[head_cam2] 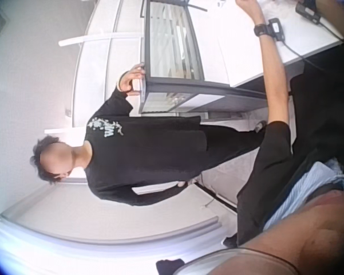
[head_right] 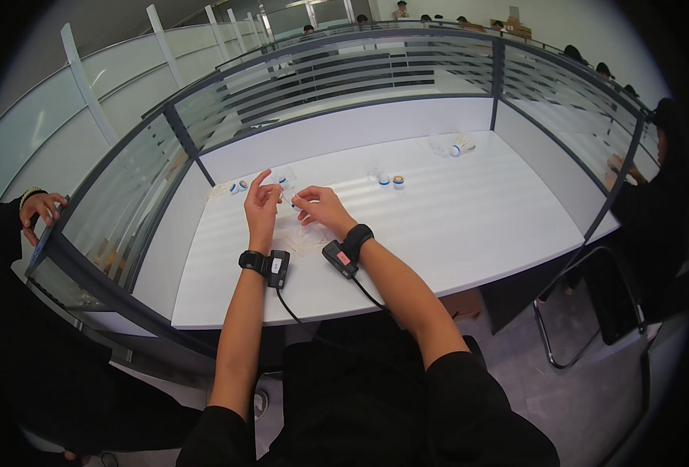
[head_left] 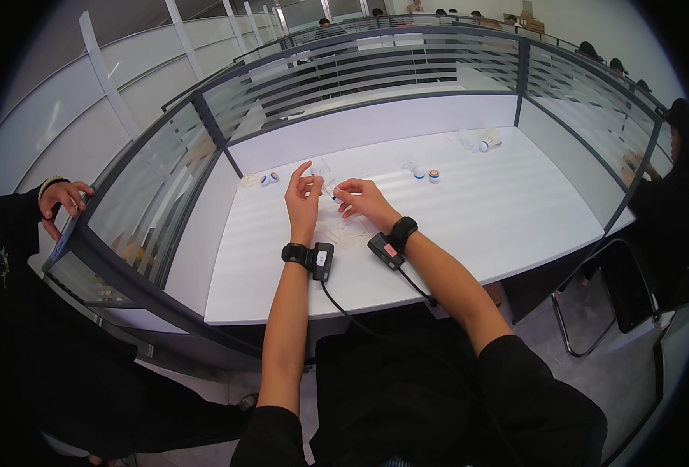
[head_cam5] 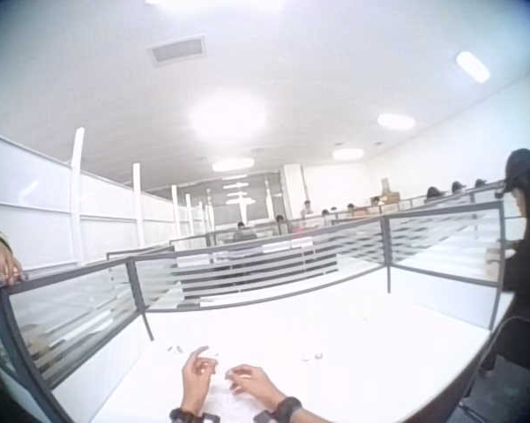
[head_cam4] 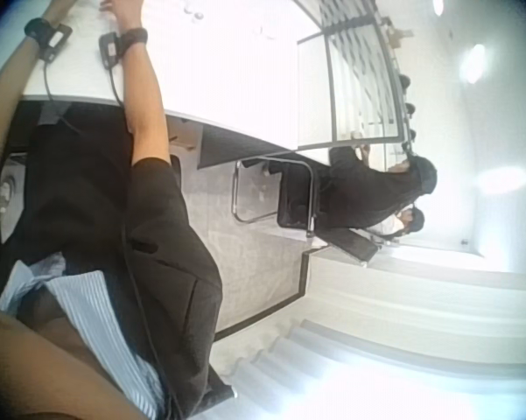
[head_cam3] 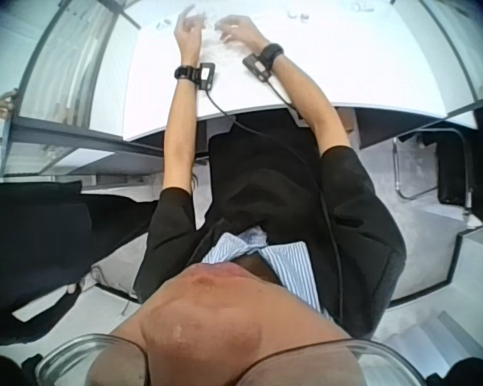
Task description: The person inserts feathers individually into the holes of a shuttlecock base to assemble the final product on a white desk.
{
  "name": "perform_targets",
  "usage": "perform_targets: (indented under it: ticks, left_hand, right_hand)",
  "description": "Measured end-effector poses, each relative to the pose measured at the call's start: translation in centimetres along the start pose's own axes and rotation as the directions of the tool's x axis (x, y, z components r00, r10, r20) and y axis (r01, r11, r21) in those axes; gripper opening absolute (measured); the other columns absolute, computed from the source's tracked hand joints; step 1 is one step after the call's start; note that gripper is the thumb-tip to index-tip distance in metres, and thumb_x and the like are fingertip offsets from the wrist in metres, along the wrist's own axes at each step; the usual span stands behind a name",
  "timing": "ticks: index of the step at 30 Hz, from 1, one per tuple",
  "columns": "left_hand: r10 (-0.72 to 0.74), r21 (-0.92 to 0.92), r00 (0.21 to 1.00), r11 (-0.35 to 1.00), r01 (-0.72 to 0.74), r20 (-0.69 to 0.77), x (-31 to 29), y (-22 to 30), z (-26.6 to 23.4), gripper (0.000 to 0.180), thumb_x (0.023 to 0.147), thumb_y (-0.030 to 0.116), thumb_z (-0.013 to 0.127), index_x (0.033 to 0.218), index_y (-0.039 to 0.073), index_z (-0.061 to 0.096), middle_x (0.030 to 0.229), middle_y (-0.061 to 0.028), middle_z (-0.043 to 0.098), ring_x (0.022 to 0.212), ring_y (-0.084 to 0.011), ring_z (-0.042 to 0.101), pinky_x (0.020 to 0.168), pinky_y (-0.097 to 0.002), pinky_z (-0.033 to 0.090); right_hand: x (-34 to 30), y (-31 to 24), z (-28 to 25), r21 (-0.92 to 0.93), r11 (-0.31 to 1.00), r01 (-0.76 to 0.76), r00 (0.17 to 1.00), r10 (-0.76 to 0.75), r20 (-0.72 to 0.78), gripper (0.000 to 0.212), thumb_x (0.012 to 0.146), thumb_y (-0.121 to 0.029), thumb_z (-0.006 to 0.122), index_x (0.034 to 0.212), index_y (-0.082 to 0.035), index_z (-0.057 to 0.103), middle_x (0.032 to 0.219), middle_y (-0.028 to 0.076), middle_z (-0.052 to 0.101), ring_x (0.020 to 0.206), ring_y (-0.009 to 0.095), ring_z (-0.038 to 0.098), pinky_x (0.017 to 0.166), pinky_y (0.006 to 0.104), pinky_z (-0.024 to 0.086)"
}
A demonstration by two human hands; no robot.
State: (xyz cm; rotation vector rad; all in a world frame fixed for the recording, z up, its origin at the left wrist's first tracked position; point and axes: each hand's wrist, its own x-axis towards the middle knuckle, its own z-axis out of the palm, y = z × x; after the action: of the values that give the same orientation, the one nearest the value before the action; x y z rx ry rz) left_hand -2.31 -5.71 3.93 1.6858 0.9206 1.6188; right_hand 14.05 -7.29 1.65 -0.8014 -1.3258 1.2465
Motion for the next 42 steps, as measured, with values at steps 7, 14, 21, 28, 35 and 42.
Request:
perform_targets:
  ticks: [7,14,21,28,35,42]
  left_hand:
    - [-0.021,-0.005,0.999,1.000,0.021,0.028,0.1,-0.2,-0.2,0.037,0.093,0.016,0.065,0.129,0.009,0.061,0.089,0.0008,0.064,0.074,-0.0064,0.056,0.057,-0.0202,0.038]
    - [0.053,0.058,0.999,0.997,-0.053,-0.011,0.0,0.0,0.4,0.028,0.090,0.010,0.069,0.118,0.005,0.066,0.093,-0.0023,0.065,0.077,-0.0083,0.059,0.061,-0.0218,0.046]
    - [0.135,0.184,0.990,0.973,-0.138,0.029,-0.1,0.2,0.1,0.022,0.088,0.009,0.071,0.109,0.006,0.071,0.090,-0.0005,0.068,0.074,-0.0055,0.056,0.056,-0.0205,0.043]
    - [0.154,0.204,0.987,0.966,-0.158,0.037,-0.3,0.5,0.2,0.021,0.086,0.009,0.072,0.107,0.008,0.073,0.091,0.0000,0.069,0.072,-0.0053,0.055,0.055,-0.0200,0.041]
    - [0.181,0.238,0.983,0.953,-0.186,0.041,-0.3,0.2,0.1,0.021,0.085,0.008,0.073,0.106,0.009,0.074,0.095,0.0001,0.072,0.071,-0.0050,0.055,0.055,-0.0203,0.040]
    - [0.188,0.248,0.982,0.950,-0.191,0.036,-0.3,0.2,0.4,0.021,0.085,0.007,0.073,0.106,0.009,0.074,0.094,0.0004,0.072,0.070,-0.0052,0.055,0.055,-0.0210,0.040]
  right_hand:
    - [0.0,0.0,0.1,-0.005,1.000,0.001,1.000,-0.001,-0.015,0.033,0.094,-0.025,0.067,0.108,0.004,0.063,0.095,0.010,0.066,0.073,0.016,0.067,0.061,0.0283,0.058]
    - [0.4,0.7,-0.2,0.036,0.999,-0.004,1.000,0.004,0.003,0.035,0.099,-0.022,0.061,0.120,0.005,0.057,0.108,0.011,0.062,0.090,0.018,0.066,0.075,0.0288,0.057]
    - [0.8,1.6,-0.4,0.042,0.998,0.051,0.999,-0.051,-0.011,0.033,0.099,-0.006,0.055,0.129,0.007,0.051,0.123,0.015,0.058,0.105,0.023,0.065,0.094,0.0304,0.055]
    - [0.9,1.8,-0.6,0.049,0.996,0.073,0.997,-0.073,0.003,0.033,0.098,-0.002,0.054,0.130,0.008,0.050,0.125,0.016,0.056,0.107,0.024,0.065,0.096,0.0303,0.054]
    - [0.9,1.8,-0.5,0.043,0.996,0.078,0.997,-0.078,0.002,0.031,0.099,-0.002,0.052,0.128,0.006,0.051,0.125,0.016,0.056,0.108,0.023,0.064,0.096,0.0304,0.054]
    - [1.1,2.1,-0.5,0.074,0.991,0.113,0.993,-0.111,-0.027,0.030,0.096,0.000,0.054,0.125,0.007,0.053,0.121,0.016,0.058,0.099,0.022,0.067,0.089,0.0288,0.056]
